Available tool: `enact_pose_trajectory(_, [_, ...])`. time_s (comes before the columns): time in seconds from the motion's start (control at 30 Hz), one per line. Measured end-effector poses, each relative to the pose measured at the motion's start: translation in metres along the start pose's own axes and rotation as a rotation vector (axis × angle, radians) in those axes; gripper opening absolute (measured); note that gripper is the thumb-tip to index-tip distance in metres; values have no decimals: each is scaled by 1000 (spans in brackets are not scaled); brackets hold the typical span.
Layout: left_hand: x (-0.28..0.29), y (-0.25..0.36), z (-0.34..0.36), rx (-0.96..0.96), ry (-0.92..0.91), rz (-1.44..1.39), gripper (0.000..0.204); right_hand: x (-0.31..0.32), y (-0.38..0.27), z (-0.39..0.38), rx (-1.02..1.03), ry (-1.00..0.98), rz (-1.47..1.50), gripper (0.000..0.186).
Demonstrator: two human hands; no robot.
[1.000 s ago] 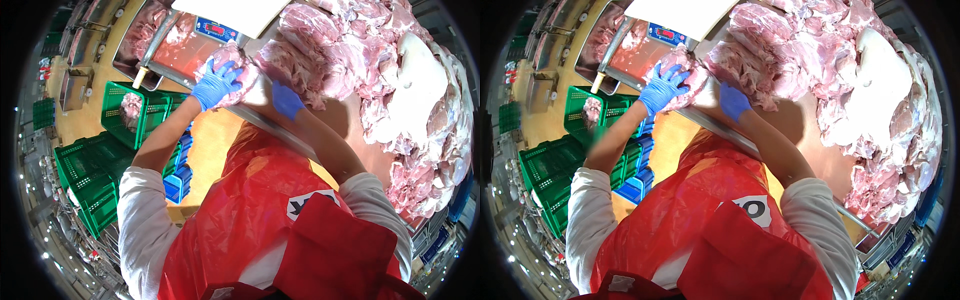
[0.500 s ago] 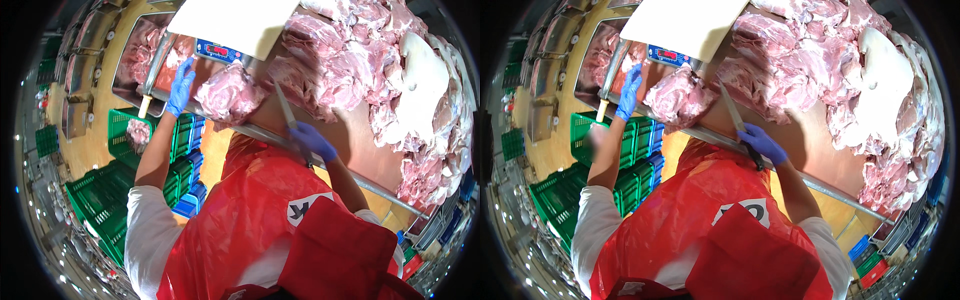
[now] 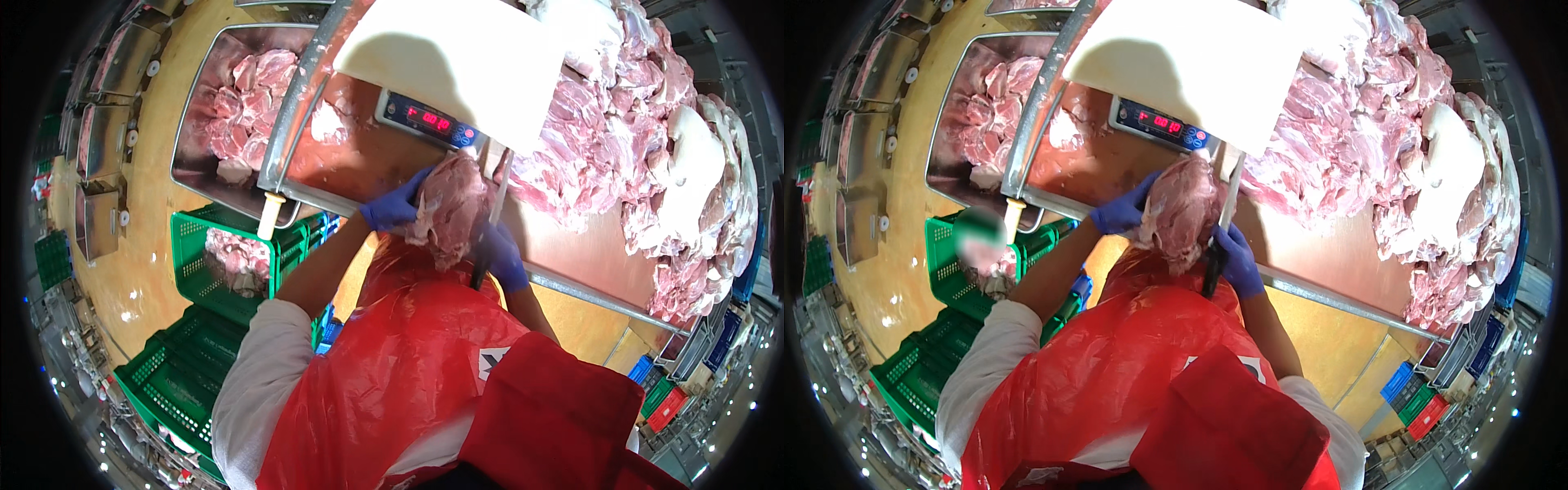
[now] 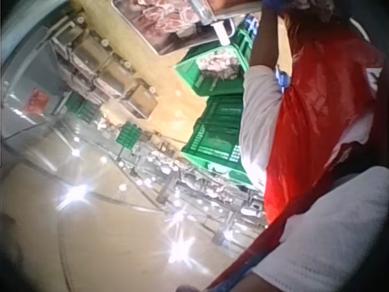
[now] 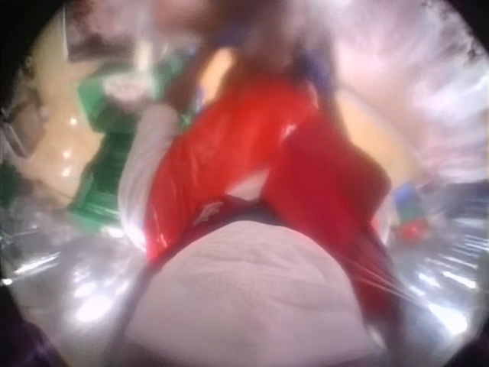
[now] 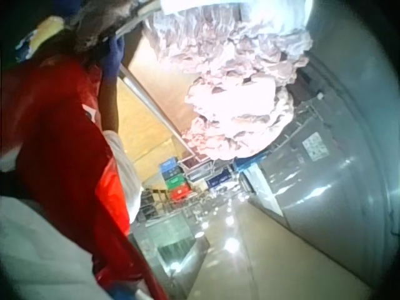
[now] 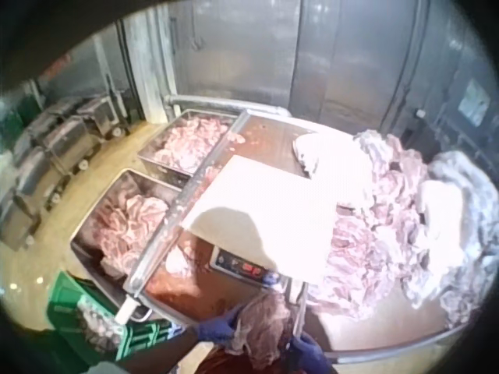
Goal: The person cuts raw meat on a white cutting board using a knife, then places the cut pieces into a green basket. The person repeatedly weighs portions on a digital scale and trims them to target weight before transferring them.
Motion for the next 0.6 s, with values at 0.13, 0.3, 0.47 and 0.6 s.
enact_pose_trajectory(0.13, [-21,1,-18,-70,-30,-29,114,-15,-14,-34,-34,47,-27,22])
enact_pose_trajectory(0.3, [-51,17,-17,-26,-116,142,112,-33,-22,-92,41,126,11,33])
enact_pose_trajectory(0.47, [-72,74,-1,-124,-119,209,106,-33,-56,-88,147,103,6,20])
enact_pose_trajectory(0.6, [-36,145,33,-119,-42,448,87,-93,-126,-34,351,72,-30,11])
Point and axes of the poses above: each hand's wrist, its own z-axis towards the middle knuckle, its own x-axis out of the back of the hand, y = z × x, the point moved 1 cm from there along z, towards the middle knuckle, and after that the axes turned 3 degrees about x, right-handed, at the moved point
